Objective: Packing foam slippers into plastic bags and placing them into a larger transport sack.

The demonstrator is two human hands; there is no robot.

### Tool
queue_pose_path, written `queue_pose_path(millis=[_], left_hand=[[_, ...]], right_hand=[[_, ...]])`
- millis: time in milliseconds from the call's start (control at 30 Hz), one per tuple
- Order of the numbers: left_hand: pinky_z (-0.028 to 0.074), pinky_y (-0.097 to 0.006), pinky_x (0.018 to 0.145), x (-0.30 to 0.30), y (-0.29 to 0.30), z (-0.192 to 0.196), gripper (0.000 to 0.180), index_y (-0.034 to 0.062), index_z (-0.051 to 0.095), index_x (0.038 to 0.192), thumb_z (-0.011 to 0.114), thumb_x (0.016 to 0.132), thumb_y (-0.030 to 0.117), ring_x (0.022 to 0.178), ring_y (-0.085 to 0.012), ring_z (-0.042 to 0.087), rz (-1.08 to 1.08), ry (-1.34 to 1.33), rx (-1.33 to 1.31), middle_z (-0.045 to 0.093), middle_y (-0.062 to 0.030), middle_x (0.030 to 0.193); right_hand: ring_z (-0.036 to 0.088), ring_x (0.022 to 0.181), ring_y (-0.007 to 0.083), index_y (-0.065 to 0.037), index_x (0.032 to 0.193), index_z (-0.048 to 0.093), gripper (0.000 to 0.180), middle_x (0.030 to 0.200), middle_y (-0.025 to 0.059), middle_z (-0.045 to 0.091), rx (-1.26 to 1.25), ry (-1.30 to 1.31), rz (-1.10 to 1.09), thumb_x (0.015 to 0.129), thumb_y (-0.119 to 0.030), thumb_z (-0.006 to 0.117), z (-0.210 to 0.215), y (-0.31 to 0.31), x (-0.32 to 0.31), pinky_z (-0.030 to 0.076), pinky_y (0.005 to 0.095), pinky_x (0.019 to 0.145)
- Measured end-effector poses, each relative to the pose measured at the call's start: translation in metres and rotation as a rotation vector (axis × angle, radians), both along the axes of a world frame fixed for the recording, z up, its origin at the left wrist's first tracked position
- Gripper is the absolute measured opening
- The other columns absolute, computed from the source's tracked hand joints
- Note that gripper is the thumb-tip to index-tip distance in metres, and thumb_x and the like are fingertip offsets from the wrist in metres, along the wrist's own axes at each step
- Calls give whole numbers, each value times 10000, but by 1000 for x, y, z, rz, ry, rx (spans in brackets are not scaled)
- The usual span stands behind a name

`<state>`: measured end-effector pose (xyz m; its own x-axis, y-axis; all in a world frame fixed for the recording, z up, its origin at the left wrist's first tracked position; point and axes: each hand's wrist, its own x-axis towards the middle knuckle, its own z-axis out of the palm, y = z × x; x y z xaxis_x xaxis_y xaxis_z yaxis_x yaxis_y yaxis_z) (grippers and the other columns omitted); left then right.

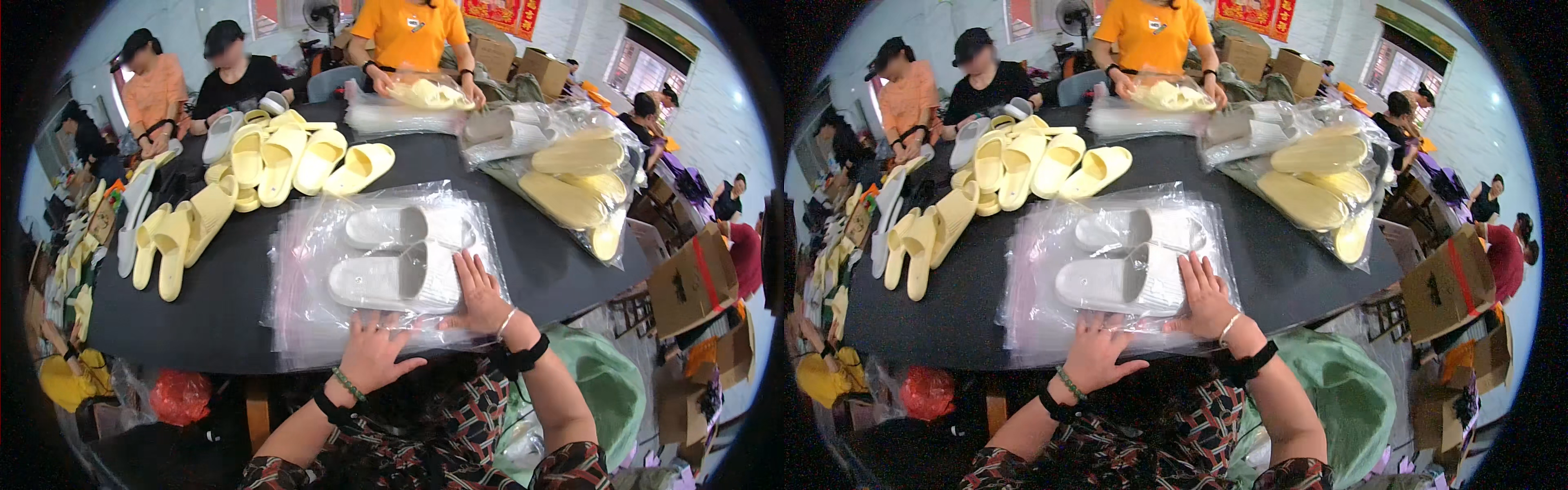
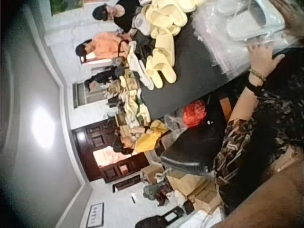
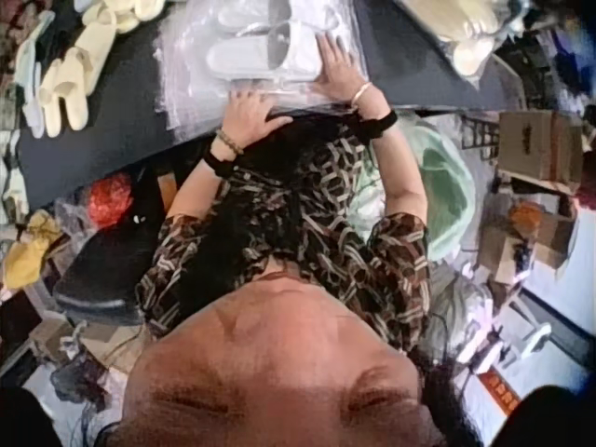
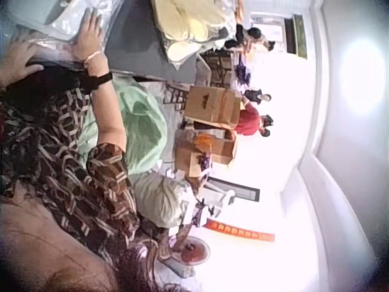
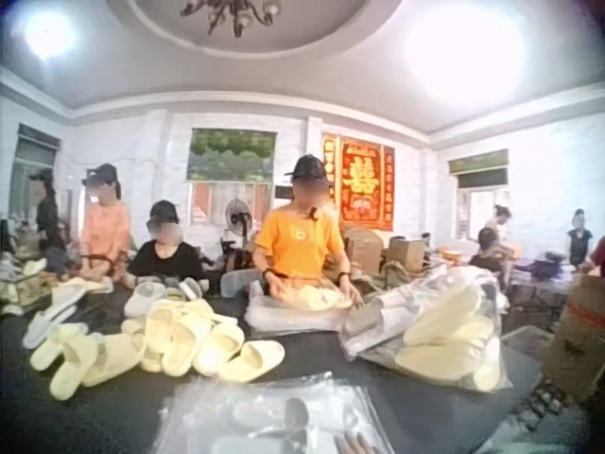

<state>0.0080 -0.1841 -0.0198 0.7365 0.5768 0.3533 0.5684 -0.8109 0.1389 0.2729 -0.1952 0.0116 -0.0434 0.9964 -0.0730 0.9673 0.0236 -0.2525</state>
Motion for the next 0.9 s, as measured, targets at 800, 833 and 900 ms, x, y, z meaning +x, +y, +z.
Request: queue_pose_path(millis=[800,833,900], left_hand=[[505,-306,676,-50,242,84,616,52,542,1226,626,900,568,796,-201,659,594,-536,-1453,671,-103,971],[505,-301,718,-59,247,75,509,45,564,1203,626,927,468,824,-191,657,482,-698,-1419,673,-95,980],[510,-282,791,-56,247,70,273,22,606,1156,588,979,230,871,-169,652,316,-1006,-1289,679,-67,1009]], right_hand=[[151,1483,427,-47,1543,174,1378,1590,241,199,258,126,61,506,-660,844,-23,-5,10,177,529,1171],[151,1483,427,-47,1543,174,1378,1590,241,199,260,136,68,506,-660,844,-25,-3,7,177,529,1171],[147,1483,428,-25,1540,159,1397,1588,259,185,285,134,74,507,-685,831,-30,-3,10,174,528,1174]])
